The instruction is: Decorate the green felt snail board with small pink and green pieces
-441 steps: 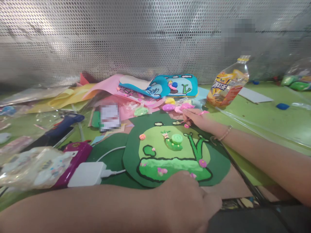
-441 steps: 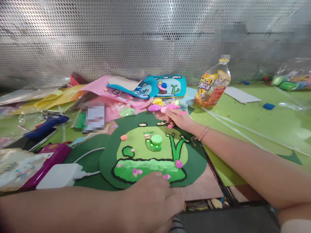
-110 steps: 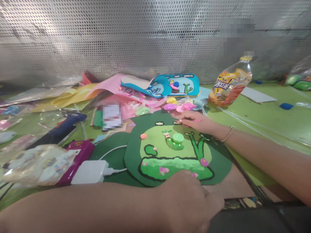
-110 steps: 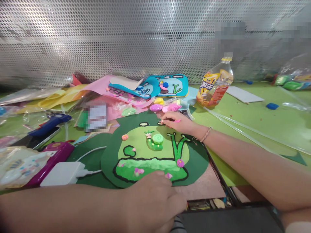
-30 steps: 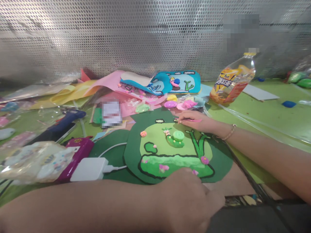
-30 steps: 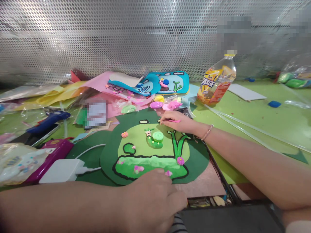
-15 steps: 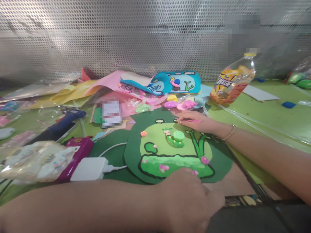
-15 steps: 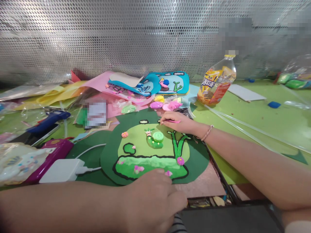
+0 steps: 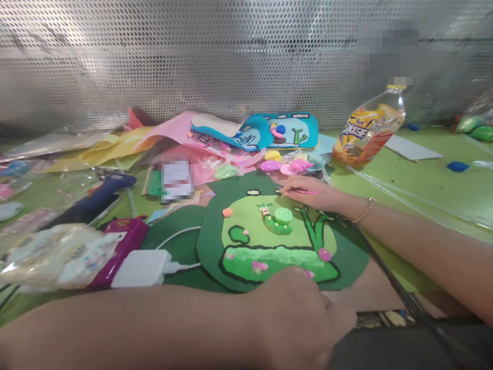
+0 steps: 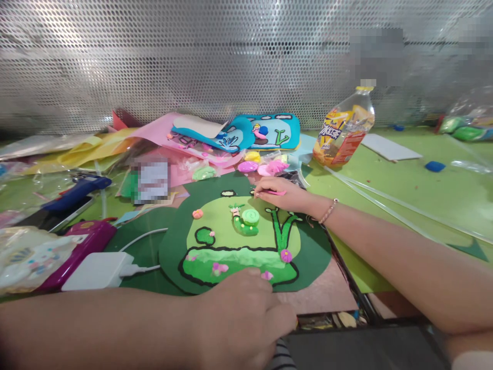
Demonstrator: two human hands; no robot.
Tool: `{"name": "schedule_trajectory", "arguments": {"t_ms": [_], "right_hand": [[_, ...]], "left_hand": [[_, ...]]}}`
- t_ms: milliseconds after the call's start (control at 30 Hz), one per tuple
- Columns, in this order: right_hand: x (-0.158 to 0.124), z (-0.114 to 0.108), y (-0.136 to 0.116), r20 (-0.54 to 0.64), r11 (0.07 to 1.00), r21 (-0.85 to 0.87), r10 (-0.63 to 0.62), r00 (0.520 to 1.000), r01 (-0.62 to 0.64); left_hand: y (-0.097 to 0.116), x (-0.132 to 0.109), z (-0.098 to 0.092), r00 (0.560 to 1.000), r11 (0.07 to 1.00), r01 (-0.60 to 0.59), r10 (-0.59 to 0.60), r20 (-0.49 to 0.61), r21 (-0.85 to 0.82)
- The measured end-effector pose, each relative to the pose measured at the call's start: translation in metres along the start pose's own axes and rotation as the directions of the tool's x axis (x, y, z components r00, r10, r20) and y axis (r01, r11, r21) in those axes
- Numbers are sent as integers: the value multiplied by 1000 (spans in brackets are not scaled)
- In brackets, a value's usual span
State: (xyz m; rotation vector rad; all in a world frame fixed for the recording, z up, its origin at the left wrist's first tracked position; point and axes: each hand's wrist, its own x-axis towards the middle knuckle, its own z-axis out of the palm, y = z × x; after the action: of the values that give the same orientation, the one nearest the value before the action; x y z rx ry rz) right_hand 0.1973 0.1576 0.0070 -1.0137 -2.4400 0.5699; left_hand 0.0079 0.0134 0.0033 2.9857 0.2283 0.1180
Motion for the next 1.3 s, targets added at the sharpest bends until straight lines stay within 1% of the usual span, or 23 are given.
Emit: {"name": "schedule_trajectory", "arguments": {"t_ms": [133,367,500,567,633,700,767,833,900,967,1100,1233,1300], "right_hand": [[0,0,0,-6,1000,4,6,1000,-6],[-1,0,0,-19,1000,16,19,1000,-19],[-1,0,0,-19,999,31,31,999,-30],[-1,1,1,-31,998,57,42,999,-40],[-1,3,2,-54,988,129,95,994,-87],[-1,4,4,-64,943,278,209,976,-184],[0,5,4,-74,834,487,335,939,-259],[2,5,4,-77,702,660,418,905,-268],[2,4,3,-75,618,744,458,886,-256],[3,4,2,-64,600,757,463,884,-259],[3,3,2,-49,617,739,449,892,-270],[2,3,2,-37,619,734,448,893,-280],[2,4,4,-35,634,722,433,900,-277]], "left_hand": [[0,0,0,1000,1000,-2,2,-5,-5],[0,0,-2,999,1000,10,-9,44,-13],[0,0,-2,999,1000,4,-4,38,-5],[0,0,-2,1000,1000,2,-2,27,-4],[0,0,-1,1000,1000,2,-2,30,6],[0,0,0,999,1000,5,-5,34,13],[0,-1,2,1000,1000,5,-6,26,9],[0,-1,3,1000,1000,6,-5,6,-1],[0,-1,3,1000,1000,5,-5,1,-5],[0,0,3,1000,1000,6,-6,9,-5],[0,0,1,1000,1000,10,-10,24,-5],[0,0,1,1000,1000,3,-3,5,4],[0,-1,2,1000,1000,5,-5,-7,3]]}}
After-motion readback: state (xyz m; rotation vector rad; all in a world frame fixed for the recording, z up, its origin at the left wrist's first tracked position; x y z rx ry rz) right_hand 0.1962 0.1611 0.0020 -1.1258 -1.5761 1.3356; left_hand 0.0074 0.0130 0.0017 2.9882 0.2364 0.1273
